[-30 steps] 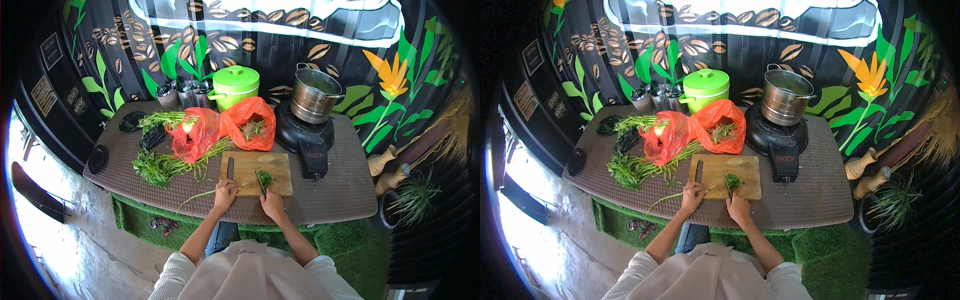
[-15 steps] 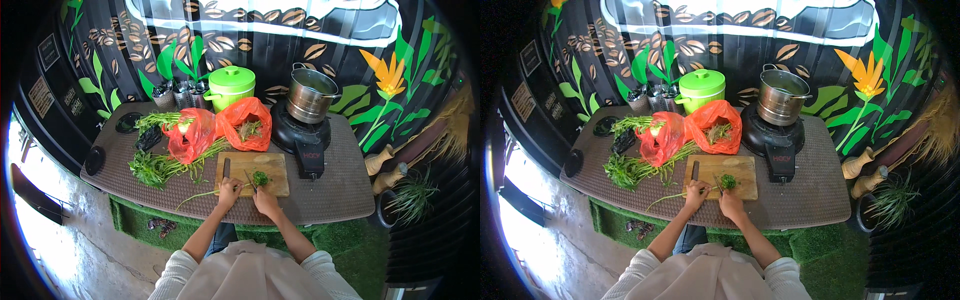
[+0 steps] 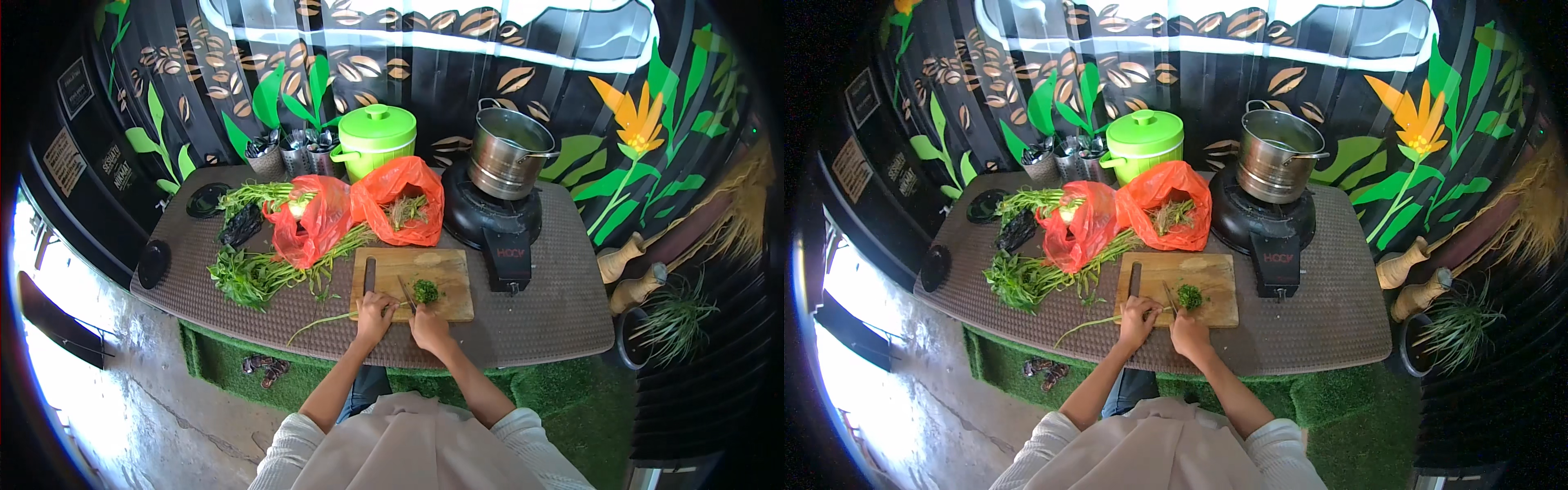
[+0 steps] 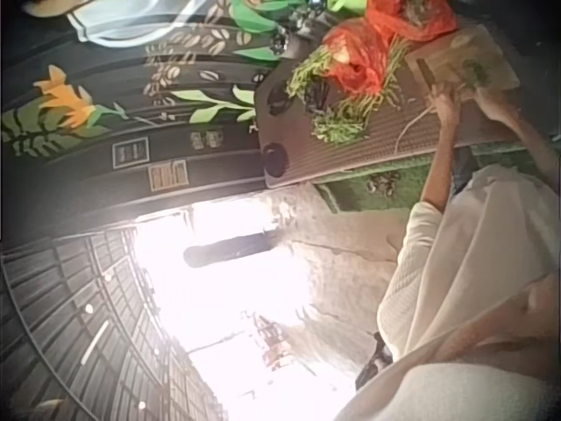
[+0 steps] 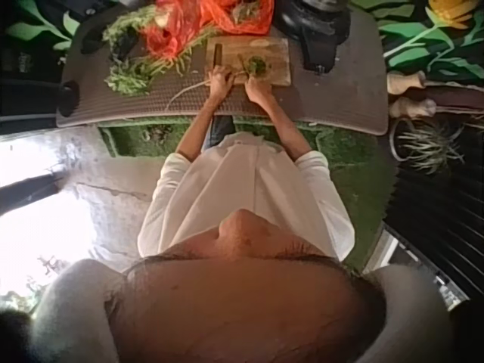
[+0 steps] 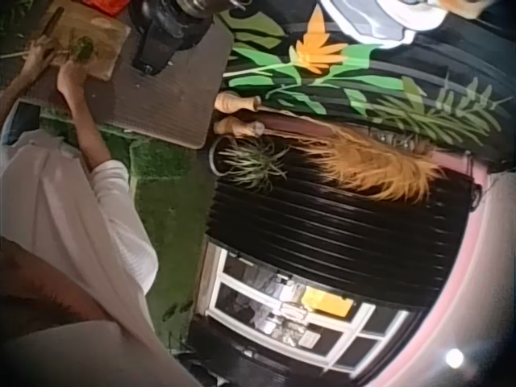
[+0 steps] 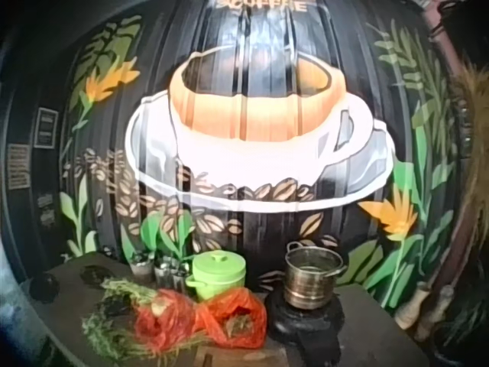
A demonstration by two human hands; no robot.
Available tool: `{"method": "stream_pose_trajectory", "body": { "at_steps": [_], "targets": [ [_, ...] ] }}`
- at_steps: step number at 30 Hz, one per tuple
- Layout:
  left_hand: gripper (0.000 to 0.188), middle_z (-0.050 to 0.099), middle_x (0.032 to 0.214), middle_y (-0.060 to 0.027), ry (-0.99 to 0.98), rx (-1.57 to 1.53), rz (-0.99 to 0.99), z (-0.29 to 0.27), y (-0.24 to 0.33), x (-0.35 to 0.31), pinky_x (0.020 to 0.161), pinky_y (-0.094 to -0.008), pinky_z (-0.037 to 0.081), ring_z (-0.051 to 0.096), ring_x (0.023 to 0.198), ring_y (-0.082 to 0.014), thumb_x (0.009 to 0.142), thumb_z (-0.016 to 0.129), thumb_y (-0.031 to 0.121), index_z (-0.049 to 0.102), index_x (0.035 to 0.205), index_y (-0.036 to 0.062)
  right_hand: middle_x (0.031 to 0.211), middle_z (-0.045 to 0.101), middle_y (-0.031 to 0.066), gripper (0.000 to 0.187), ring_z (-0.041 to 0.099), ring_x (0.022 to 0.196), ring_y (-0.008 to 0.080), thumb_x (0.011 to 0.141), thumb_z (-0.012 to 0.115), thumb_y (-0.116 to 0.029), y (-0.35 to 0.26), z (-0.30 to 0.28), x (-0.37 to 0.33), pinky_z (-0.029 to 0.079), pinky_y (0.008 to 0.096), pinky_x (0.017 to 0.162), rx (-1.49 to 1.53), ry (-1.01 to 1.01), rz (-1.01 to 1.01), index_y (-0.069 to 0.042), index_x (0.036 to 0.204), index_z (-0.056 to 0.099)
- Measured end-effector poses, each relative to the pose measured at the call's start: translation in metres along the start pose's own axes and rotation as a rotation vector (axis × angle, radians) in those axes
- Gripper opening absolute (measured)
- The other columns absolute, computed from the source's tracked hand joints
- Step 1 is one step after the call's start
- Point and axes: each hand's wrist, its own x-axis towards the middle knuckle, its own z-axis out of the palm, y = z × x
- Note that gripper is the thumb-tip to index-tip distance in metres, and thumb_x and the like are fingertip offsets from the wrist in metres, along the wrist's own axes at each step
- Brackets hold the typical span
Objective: The person chops green leafy vegetables on a wooden cutting board using a knife, places the chopped greens into a pot on a stove, and then removes individual leafy stems from a plastic bag to continue the chopping process.
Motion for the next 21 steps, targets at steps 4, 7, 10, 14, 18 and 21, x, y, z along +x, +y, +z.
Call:
{"method": "stream_pose_trajectory", "body": {
  "at_steps": [4, 7, 10, 14, 18, 21],
  "targets": [
    [0.005, 0.062, 0.081, -0.0007, 0.003, -0.003, -0.004, 0.001, 0.001, 0.001, 0.075, -0.0374, 0.034, 0.051, 0.082, -0.0213, 0.073, 0.066, 0.011, 0.068, 0.078, 0.0100, 0.075, 0.061, 0.0219, 0.033, 0.062, 0.070, 0.0363, 0.089, 0.044, -0.022, -0.007, 0.014, -0.007, 0.051, 0.0443, 0.059, -0.013, 0.087, 0.073, 0.007, 0.105, 0.045],
    [0.006, 0.062, 0.080, -0.0009, -0.011, -0.004, -0.010, 0.001, 0.002, 0.002, 0.076, -0.0374, 0.034, 0.051, 0.082, -0.0214, 0.073, 0.066, 0.011, 0.068, 0.078, 0.0100, 0.079, 0.062, 0.0231, 0.037, 0.062, 0.074, 0.0360, 0.089, 0.044, -0.023, -0.004, 0.005, 0.007, 0.052, 0.0430, 0.063, 0.006, 0.028, 0.082, 0.007, 0.110, 0.043],
    [0.006, 0.062, 0.080, -0.0011, -0.009, -0.018, -0.026, -0.001, 0.000, 0.002, 0.077, -0.0370, 0.034, 0.051, 0.082, -0.0215, 0.073, 0.066, 0.011, 0.068, 0.078, 0.0099, 0.079, 0.062, 0.0229, 0.036, 0.062, 0.074, 0.0369, 0.089, 0.045, -0.022, -0.015, -0.007, -0.001, 0.052, 0.0449, 0.063, 0.017, -0.061, 0.079, 0.007, 0.110, 0.042],
    [0.006, 0.062, 0.080, -0.0015, -0.003, -0.023, -0.025, 0.001, -0.003, 0.001, 0.078, -0.0368, 0.035, 0.051, 0.082, -0.0215, 0.072, 0.066, 0.011, 0.068, 0.078, 0.0097, 0.074, 0.063, 0.0194, 0.041, 0.063, 0.071, 0.0351, 0.090, 0.044, -0.021, -0.017, 0.013, -0.016, 0.052, 0.0430, 0.060, -0.036, -0.002, 0.128, 0.008, 0.118, 0.038],
    [0.009, 0.062, 0.083, -0.0027, -0.024, 0.030, -0.002, 0.003, -0.001, 0.001, 0.078, -0.0371, 0.033, 0.051, 0.085, -0.0220, 0.074, 0.066, 0.013, 0.067, 0.081, 0.0081, 0.082, 0.061, 0.0232, 0.036, 0.062, 0.074, 0.0367, 0.090, 0.044, -0.020, -0.012, 0.011, 0.000, 0.051, 0.0443, 0.061, 0.035, 0.038, 0.094, 0.006, 0.115, 0.040],
    [0.009, 0.062, 0.084, -0.0034, -0.019, 0.016, 0.029, 0.000, -0.002, -0.001, 0.079, -0.0373, 0.033, 0.050, 0.084, -0.0225, 0.074, 0.066, 0.014, 0.067, 0.081, 0.0077, 0.079, 0.062, 0.0234, 0.030, 0.061, 0.075, 0.0400, 0.089, 0.044, -0.021, -0.010, -0.004, 0.000, 0.049, 0.0491, 0.063, 0.101, -0.055, 0.107, 0.005, 0.105, 0.043]
  ]
}}
